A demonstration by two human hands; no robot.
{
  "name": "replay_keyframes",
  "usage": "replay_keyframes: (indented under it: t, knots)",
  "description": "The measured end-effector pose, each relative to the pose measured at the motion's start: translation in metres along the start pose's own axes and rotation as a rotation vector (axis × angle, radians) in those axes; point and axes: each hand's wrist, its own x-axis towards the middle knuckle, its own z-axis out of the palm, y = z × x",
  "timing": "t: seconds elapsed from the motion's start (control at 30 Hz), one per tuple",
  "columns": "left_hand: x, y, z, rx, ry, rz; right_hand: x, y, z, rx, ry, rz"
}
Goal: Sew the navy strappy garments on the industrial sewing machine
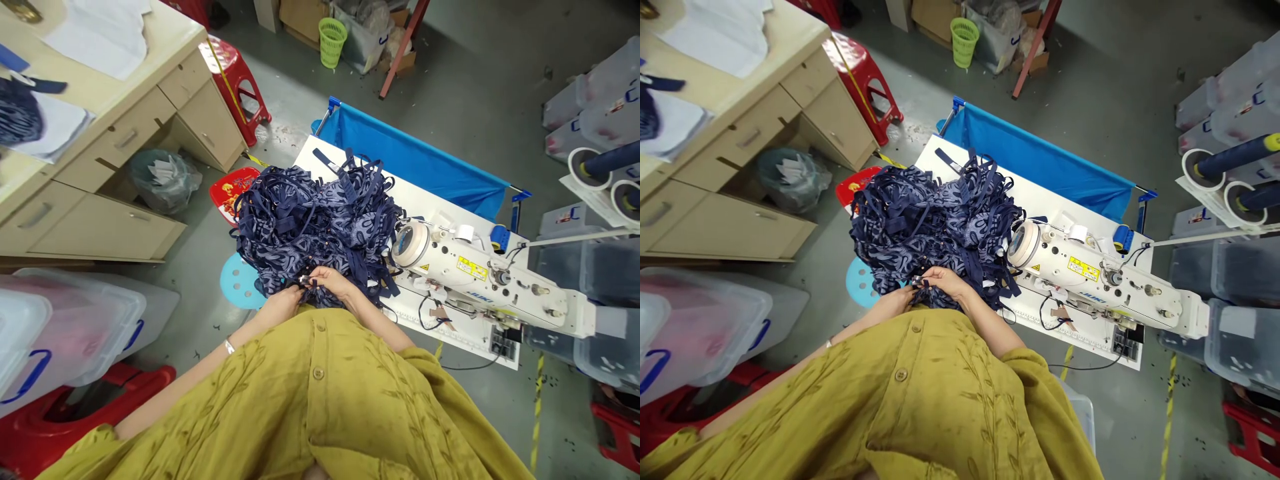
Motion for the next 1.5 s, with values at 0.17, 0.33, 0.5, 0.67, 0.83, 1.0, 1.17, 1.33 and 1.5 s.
replay_keyframes:
  t: [0.17,0.33,0.5,0.67,0.83,1.0,1.17,1.33,1.5]
  knots:
    - [0.003,0.003,-0.001,0.100,0.001,-0.008,-0.001,0.001,0.002,0.084,0.104,-0.088]
    - [0.004,0.006,-0.002,0.188,0.046,-0.008,-0.001,0.004,0.006,0.184,0.223,-0.148]
    - [0.007,0.001,0.001,0.200,0.028,0.048,-0.001,-0.005,0.002,0.142,0.019,-0.026]
    - [0.010,0.004,0.001,0.196,0.035,0.112,0.006,-0.018,-0.001,0.080,-0.094,0.005]
    - [0.010,0.007,-0.003,0.201,0.032,0.143,0.011,-0.023,-0.002,-0.083,-0.078,-0.026]
    - [0.002,0.007,-0.009,0.182,0.035,0.156,0.007,-0.022,-0.010,-0.191,-0.015,-0.039]
    - [-0.003,0.011,-0.013,0.147,0.039,0.154,0.002,-0.022,-0.017,-0.238,-0.038,-0.034]
    - [0.002,0.009,-0.012,0.103,0.006,0.165,0.003,-0.023,-0.016,-0.232,-0.091,-0.016]
    - [0.001,0.008,-0.011,0.058,0.009,0.144,0.003,-0.023,-0.017,-0.186,-0.103,-0.012]
